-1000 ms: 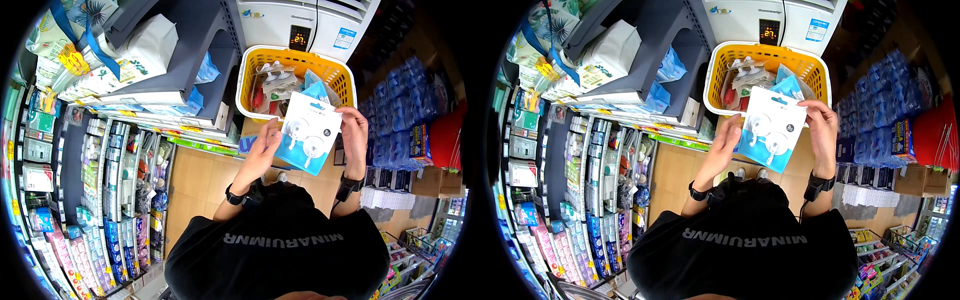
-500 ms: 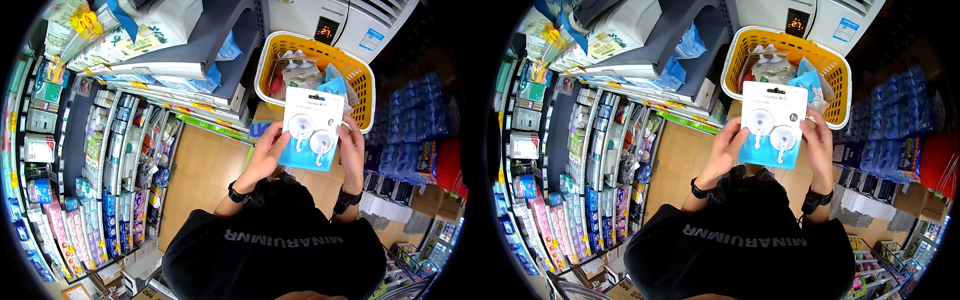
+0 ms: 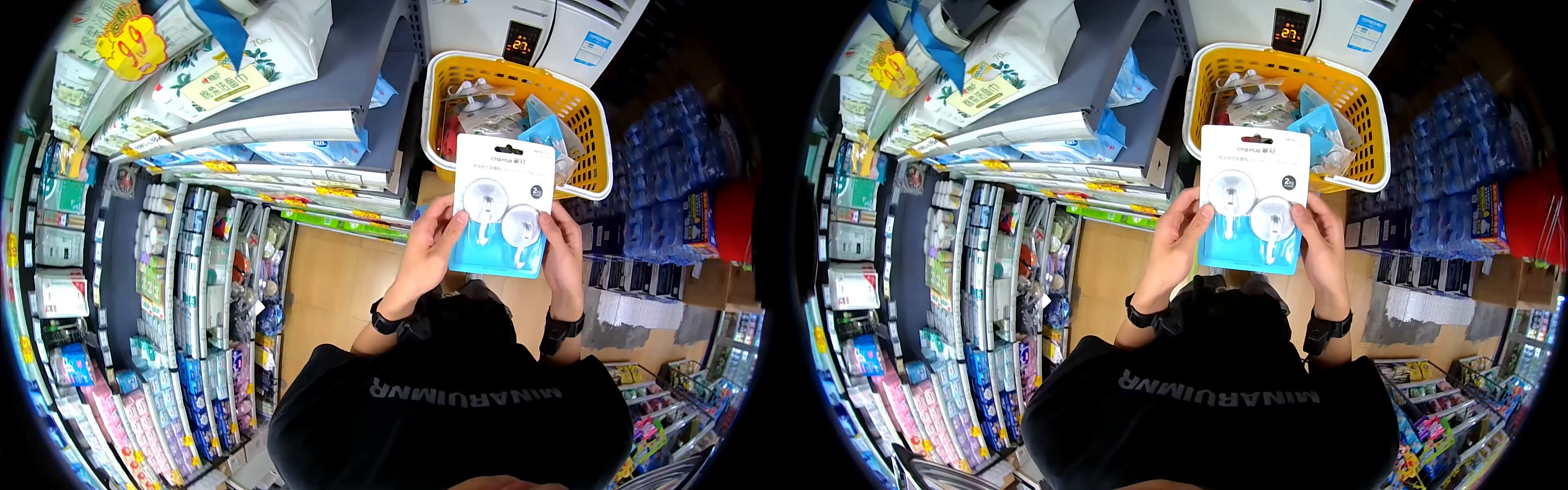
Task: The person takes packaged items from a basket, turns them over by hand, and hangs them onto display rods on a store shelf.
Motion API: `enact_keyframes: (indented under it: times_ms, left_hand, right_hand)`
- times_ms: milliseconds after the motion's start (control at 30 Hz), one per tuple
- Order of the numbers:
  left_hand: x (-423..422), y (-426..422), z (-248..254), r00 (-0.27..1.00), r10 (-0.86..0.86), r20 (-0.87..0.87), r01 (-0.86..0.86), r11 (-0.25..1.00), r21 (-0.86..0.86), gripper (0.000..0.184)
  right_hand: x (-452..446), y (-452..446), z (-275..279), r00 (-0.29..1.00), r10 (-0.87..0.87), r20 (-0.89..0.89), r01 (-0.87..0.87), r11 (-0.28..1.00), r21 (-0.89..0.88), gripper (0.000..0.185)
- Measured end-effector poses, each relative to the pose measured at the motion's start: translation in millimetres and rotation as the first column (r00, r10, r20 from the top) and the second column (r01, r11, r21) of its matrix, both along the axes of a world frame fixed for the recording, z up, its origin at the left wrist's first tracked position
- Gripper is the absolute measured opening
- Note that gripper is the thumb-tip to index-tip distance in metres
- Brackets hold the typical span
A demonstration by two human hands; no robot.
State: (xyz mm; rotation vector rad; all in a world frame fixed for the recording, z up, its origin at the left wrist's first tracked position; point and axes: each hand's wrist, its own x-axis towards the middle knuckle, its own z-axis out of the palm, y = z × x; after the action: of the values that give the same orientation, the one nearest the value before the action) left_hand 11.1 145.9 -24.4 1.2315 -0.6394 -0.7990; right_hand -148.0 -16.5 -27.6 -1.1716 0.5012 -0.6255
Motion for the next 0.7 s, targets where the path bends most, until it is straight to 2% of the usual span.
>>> enact_keyframes:
  times_ms: [67, 200, 300, 367, 400, 433, 467, 533, 600, 700]
  left_hand:
    - [3.1, 3.1, -3.6, 0.999, -0.028, -0.046, 0.025, 0.998, -0.058, 0.032]
    - [8.3, 2.6, -11.9, 0.996, -0.079, -0.035, 0.077, 0.995, -0.057, 0.033]
    - [7.8, 2.2, -2.9, 1.000, -0.011, -0.019, 0.010, 0.996, -0.087, 0.036]
    - [6.6, 4.0, 12.3, 0.972, 0.136, 0.194, -0.133, 0.991, -0.027, 0.034]
    - [8.6, 5.2, 10.4, 0.973, 0.124, 0.193, -0.122, 0.992, -0.026, 0.034]
    - [12.3, 6.5, 7.3, 0.882, 0.166, 0.440, -0.156, 0.986, -0.058, 0.033]
    - [14.8, 7.5, 5.5, 0.729, 0.203, 0.654, -0.182, 0.978, -0.100, 0.033]
    - [11.4, 11.2, 11.3, 0.754, 0.136, 0.643, -0.119, 0.990, -0.070, 0.033]
    - [11.7, 10.8, 9.2, 0.724, 0.017, 0.689, 0.049, 0.996, -0.076, 0.035]
    - [7.8, 7.1, 15.8, 0.763, 0.009, 0.646, 0.061, 0.994, -0.086, 0.036]
  right_hand:
    - [0.9, 11.3, -5.5, 0.999, -0.046, 0.018, 0.045, 0.997, 0.059, 0.038]
    - [4.9, 36.3, -11.4, 0.981, -0.191, 0.009, 0.186, 0.964, 0.189, 0.047]
    - [3.6, 42.2, -15.4, 0.975, -0.219, 0.046, 0.206, 0.958, 0.197, 0.052]
    - [3.6, 47.6, -14.9, 0.963, -0.268, 0.038, 0.258, 0.951, 0.174, 0.052]
    - [5.3, 50.9, -13.2, 0.960, -0.279, 0.037, 0.269, 0.947, 0.174, 0.052]
    - [8.3, 53.8, -11.0, 0.946, -0.322, 0.037, 0.313, 0.938, 0.146, 0.051]
    - [10.1, 56.0, -8.8, 0.931, -0.364, 0.036, 0.357, 0.926, 0.119, 0.050]
    - [11.1, 57.9, -2.7, 0.941, -0.338, 0.026, 0.335, 0.937, 0.096, 0.049]
    - [11.7, 58.4, -1.5, 0.953, -0.304, 0.021, 0.302, 0.951, 0.071, 0.049]
    - [12.7, 59.1, -1.7, 0.960, -0.280, -0.014, 0.281, 0.959, 0.037, 0.049]
